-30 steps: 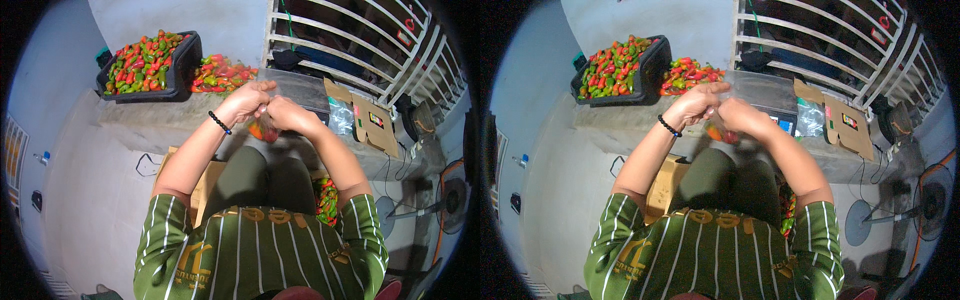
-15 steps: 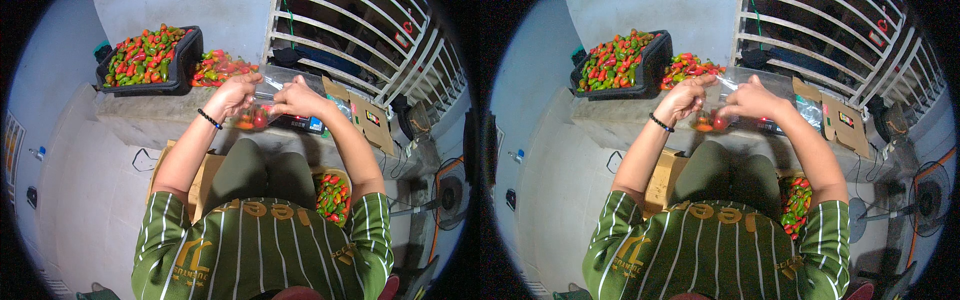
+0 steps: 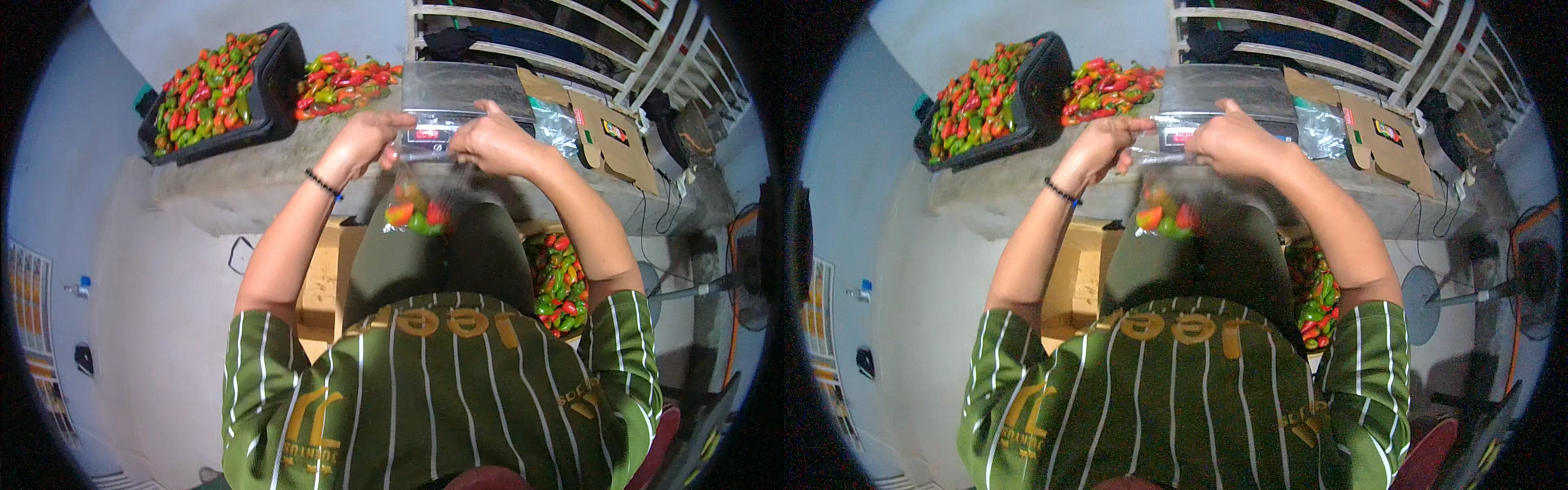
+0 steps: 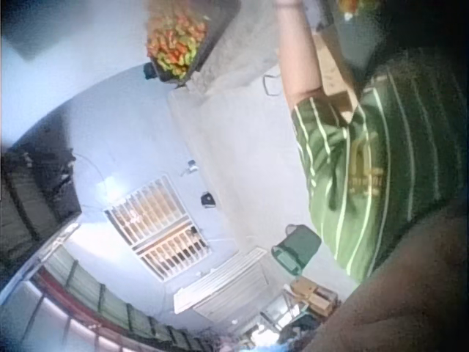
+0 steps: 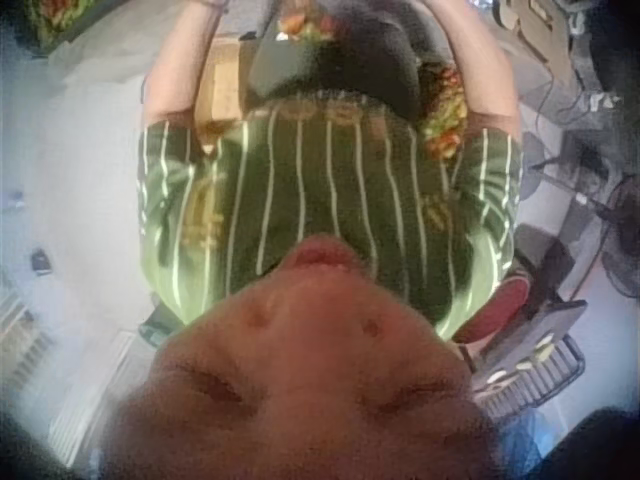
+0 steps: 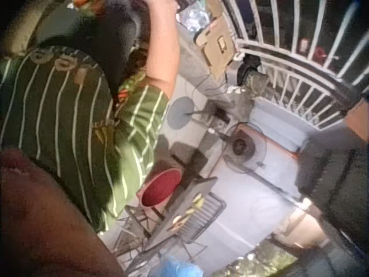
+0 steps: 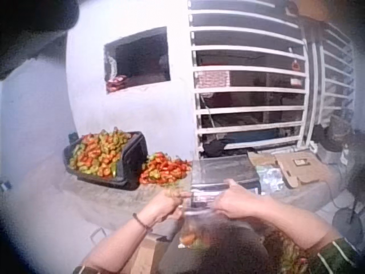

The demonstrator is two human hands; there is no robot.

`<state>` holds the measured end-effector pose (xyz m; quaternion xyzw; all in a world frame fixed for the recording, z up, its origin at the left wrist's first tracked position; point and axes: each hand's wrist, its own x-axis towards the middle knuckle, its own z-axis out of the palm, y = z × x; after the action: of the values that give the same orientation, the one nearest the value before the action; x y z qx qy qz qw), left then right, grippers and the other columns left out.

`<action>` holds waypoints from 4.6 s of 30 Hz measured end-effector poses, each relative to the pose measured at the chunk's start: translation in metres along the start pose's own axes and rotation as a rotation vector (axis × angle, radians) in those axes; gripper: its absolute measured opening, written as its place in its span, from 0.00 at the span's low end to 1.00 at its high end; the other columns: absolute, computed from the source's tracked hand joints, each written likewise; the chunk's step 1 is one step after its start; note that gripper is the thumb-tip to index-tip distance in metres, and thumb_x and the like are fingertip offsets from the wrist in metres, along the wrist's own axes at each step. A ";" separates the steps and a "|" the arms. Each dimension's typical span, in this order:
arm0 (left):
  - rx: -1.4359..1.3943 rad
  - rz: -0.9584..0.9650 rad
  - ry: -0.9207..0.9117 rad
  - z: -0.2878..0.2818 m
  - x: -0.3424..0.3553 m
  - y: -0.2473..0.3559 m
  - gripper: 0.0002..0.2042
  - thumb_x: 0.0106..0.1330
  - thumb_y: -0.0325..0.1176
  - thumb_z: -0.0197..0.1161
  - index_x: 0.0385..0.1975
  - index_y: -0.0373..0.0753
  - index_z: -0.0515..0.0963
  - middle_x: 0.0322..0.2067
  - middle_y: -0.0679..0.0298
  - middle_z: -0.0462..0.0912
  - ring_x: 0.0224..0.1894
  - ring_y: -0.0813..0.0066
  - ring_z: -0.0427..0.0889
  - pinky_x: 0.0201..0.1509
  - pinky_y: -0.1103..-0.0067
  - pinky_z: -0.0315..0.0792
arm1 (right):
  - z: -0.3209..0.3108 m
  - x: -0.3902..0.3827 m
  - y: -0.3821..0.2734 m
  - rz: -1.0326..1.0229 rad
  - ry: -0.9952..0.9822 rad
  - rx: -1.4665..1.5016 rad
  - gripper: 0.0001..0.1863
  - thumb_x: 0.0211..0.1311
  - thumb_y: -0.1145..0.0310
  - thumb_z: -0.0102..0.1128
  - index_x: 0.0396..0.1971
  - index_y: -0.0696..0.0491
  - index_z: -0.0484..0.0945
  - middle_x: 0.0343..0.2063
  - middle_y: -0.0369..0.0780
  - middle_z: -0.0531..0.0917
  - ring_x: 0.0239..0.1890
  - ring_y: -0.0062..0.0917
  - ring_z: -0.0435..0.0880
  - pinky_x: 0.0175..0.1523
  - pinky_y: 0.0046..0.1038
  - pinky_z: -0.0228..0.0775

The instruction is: The person weighs red and green peppers on a digital scale, places them into clear plastic bags, and ties the bags shut. The person repeats this process multiple times, handling peppers from a large black crate and a yellow basket.

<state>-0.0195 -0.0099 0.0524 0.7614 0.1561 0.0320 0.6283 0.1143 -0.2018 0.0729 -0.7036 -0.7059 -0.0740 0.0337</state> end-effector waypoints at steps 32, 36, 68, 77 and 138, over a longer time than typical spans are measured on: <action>0.610 0.804 -0.002 0.057 -0.054 0.039 0.09 0.47 0.20 0.51 0.27 0.32 0.76 0.28 0.53 0.76 0.33 0.58 0.76 0.37 0.72 0.71 | 0.025 -0.037 -0.035 0.060 0.167 0.481 0.29 0.40 0.54 0.67 0.44 0.50 0.72 0.32 0.41 0.79 0.30 0.32 0.79 0.36 0.32 0.70; 0.160 0.763 0.353 0.039 -0.032 0.025 0.06 0.53 0.21 0.52 0.28 0.33 0.76 0.28 0.61 0.76 0.33 0.69 0.76 0.39 0.76 0.70 | -0.017 0.009 0.032 0.289 -0.219 0.399 0.17 0.47 0.60 0.62 0.38 0.50 0.78 0.28 0.43 0.81 0.30 0.31 0.79 0.40 0.31 0.69; 0.158 0.256 0.305 0.097 0.002 -0.174 0.07 0.56 0.27 0.53 0.32 0.34 0.76 0.29 0.56 0.75 0.30 0.65 0.75 0.35 0.77 0.68 | -0.022 0.160 0.268 0.498 0.120 0.178 0.21 0.36 0.57 0.66 0.36 0.46 0.80 0.32 0.43 0.81 0.36 0.33 0.79 0.43 0.33 0.69; 0.121 0.213 0.298 0.097 0.004 -0.175 0.08 0.56 0.28 0.53 0.33 0.34 0.76 0.29 0.57 0.75 0.30 0.66 0.75 0.35 0.78 0.68 | -0.013 0.148 0.241 0.436 0.187 0.392 0.40 0.32 0.52 0.68 0.51 0.51 0.68 0.45 0.48 0.75 0.48 0.36 0.73 0.51 0.33 0.64; -1.436 0.028 -0.244 0.103 0.020 -0.154 0.35 0.61 0.62 0.29 0.61 0.42 0.46 0.61 0.57 0.47 0.64 0.59 0.45 0.64 0.66 0.41 | 0.150 0.035 -0.082 -0.046 0.268 0.502 0.32 0.56 0.47 0.39 0.54 0.55 0.62 0.51 0.46 0.69 0.55 0.40 0.66 0.57 0.39 0.54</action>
<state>-0.0059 -0.0767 -0.1205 0.1617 0.0157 0.0493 0.9855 0.0403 -0.1446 -0.0742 -0.6410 -0.7072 0.0100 0.2981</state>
